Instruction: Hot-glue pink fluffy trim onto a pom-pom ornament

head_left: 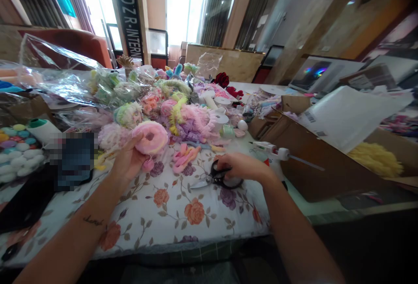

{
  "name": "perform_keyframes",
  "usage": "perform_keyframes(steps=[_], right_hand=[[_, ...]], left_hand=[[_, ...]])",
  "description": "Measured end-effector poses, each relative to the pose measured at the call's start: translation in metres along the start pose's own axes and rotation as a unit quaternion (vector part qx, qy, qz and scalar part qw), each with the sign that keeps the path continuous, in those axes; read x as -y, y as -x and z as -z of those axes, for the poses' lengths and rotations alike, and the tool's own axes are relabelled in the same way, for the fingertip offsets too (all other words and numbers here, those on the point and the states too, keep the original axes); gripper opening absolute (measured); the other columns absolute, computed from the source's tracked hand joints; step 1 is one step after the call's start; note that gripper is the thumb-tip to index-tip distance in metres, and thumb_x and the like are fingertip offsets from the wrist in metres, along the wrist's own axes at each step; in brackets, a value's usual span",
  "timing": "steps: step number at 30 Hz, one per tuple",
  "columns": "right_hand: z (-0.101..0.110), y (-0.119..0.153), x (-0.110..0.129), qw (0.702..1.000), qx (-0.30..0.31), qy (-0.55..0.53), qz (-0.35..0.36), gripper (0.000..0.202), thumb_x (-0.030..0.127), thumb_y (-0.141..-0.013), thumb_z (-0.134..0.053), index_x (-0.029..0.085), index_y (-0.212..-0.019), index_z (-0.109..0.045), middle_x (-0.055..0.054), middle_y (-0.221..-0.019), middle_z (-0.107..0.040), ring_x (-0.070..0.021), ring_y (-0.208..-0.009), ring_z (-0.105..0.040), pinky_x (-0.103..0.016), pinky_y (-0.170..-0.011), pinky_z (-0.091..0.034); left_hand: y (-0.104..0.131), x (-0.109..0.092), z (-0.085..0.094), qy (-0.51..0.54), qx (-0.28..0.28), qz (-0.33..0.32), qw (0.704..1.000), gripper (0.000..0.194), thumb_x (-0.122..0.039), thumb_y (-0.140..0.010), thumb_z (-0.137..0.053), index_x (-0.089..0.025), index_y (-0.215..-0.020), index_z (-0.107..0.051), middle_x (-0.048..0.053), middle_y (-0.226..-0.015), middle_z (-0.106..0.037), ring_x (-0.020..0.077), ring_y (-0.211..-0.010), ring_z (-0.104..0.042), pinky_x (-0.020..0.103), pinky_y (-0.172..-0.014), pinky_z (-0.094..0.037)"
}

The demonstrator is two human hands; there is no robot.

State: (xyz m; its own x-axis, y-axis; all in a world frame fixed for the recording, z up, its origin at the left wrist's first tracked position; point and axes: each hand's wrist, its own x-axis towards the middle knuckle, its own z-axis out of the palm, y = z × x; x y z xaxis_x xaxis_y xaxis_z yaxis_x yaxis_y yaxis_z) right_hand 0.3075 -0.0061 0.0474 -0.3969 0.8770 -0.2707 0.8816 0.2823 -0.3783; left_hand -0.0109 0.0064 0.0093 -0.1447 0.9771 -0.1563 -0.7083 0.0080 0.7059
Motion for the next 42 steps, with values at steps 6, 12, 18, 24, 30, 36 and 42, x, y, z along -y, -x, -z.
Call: perform_keyframes(steps=[6,12,18,24,30,36,42], right_hand=[[-0.01,-0.044,0.031,0.993,-0.111,0.013,-0.046,0.036,0.031,-0.094,-0.055,0.017,-0.067,-0.074,-0.013,-0.073,-0.074,-0.0256,-0.081,-0.07,-0.03,-0.071,-0.047],[-0.037,-0.078,0.044,0.98,-0.172,-0.051,-0.081,0.016,0.026,-0.078,-0.069,0.016,-0.065,-0.073,-0.014,-0.078,-0.076,-0.0293,-0.095,-0.071,-0.03,-0.077,-0.049],[-0.014,-0.057,0.009,0.945,-0.171,-0.276,-0.035,0.028,0.044,-0.071,-0.072,0.017,-0.066,-0.068,-0.002,-0.058,-0.066,-0.016,-0.058,-0.063,-0.025,-0.054,-0.048],[0.017,-0.037,0.003,0.863,-0.235,-0.447,0.021,0.044,0.057,-0.061,-0.079,0.019,-0.077,-0.064,-0.003,-0.079,-0.072,-0.0168,-0.073,-0.069,-0.031,-0.074,-0.057],[0.056,-0.025,0.013,0.773,-0.274,-0.57,0.046,0.015,0.03,-0.072,-0.072,0.021,-0.074,-0.059,0.006,-0.057,-0.053,-0.0084,-0.049,-0.05,-0.022,-0.051,-0.045],[0.132,-0.005,0.023,0.767,-0.434,-0.458,0.112,0.019,0.019,-0.087,-0.061,0.021,-0.069,-0.056,0.01,-0.051,-0.04,0.0002,-0.041,-0.03,-0.02,-0.045,-0.017],[0.1,-0.042,0.072,0.939,-0.182,-0.252,0.146,0.013,0.024,-0.073,-0.076,0.011,-0.076,-0.075,0.007,-0.057,-0.059,-0.0025,-0.05,-0.05,-0.02,-0.053,-0.032]], left_hand=[[0.002,-0.001,-0.001,0.008,-0.008,0.002,1.0,0.018,-0.011,-0.084,-0.066,-0.014,-0.101,-0.071,0.004,-0.082,-0.073,0.0143,-0.069,-0.068,0.021,-0.059,-0.061],[0.006,-0.007,-0.006,0.008,-0.023,0.003,1.0,0.018,-0.01,-0.088,-0.061,-0.012,-0.103,-0.071,0.006,-0.088,-0.074,0.0158,-0.072,-0.069,0.027,-0.063,-0.064],[0.006,-0.009,-0.01,0.013,-0.034,0.001,0.999,0.016,-0.01,-0.087,-0.061,-0.013,-0.1,-0.07,0.006,-0.088,-0.074,0.0161,-0.073,-0.069,0.028,-0.063,-0.064],[0.002,-0.007,-0.004,0.017,-0.031,0.01,0.999,0.018,-0.011,-0.083,-0.065,-0.014,-0.099,-0.071,0.005,-0.089,-0.074,0.0173,-0.072,-0.069,0.028,-0.06,-0.063],[0.001,-0.006,-0.002,0.03,-0.024,0.017,0.999,0.019,-0.011,-0.082,-0.066,-0.014,-0.1,-0.07,0.006,-0.09,-0.074,0.0177,-0.074,-0.069,0.03,-0.064,-0.064],[-0.001,-0.004,-0.002,0.029,-0.024,0.01,0.999,0.016,-0.012,-0.085,-0.064,-0.012,-0.099,-0.07,0.006,-0.09,-0.074,0.0163,-0.075,-0.069,0.023,-0.058,-0.06],[0.0,-0.008,-0.003,0.03,-0.028,0.005,0.999,0.017,-0.012,-0.086,-0.064,-0.013,-0.101,-0.071,0.006,-0.09,-0.074,0.016,-0.074,-0.068,0.022,-0.056,-0.059]])
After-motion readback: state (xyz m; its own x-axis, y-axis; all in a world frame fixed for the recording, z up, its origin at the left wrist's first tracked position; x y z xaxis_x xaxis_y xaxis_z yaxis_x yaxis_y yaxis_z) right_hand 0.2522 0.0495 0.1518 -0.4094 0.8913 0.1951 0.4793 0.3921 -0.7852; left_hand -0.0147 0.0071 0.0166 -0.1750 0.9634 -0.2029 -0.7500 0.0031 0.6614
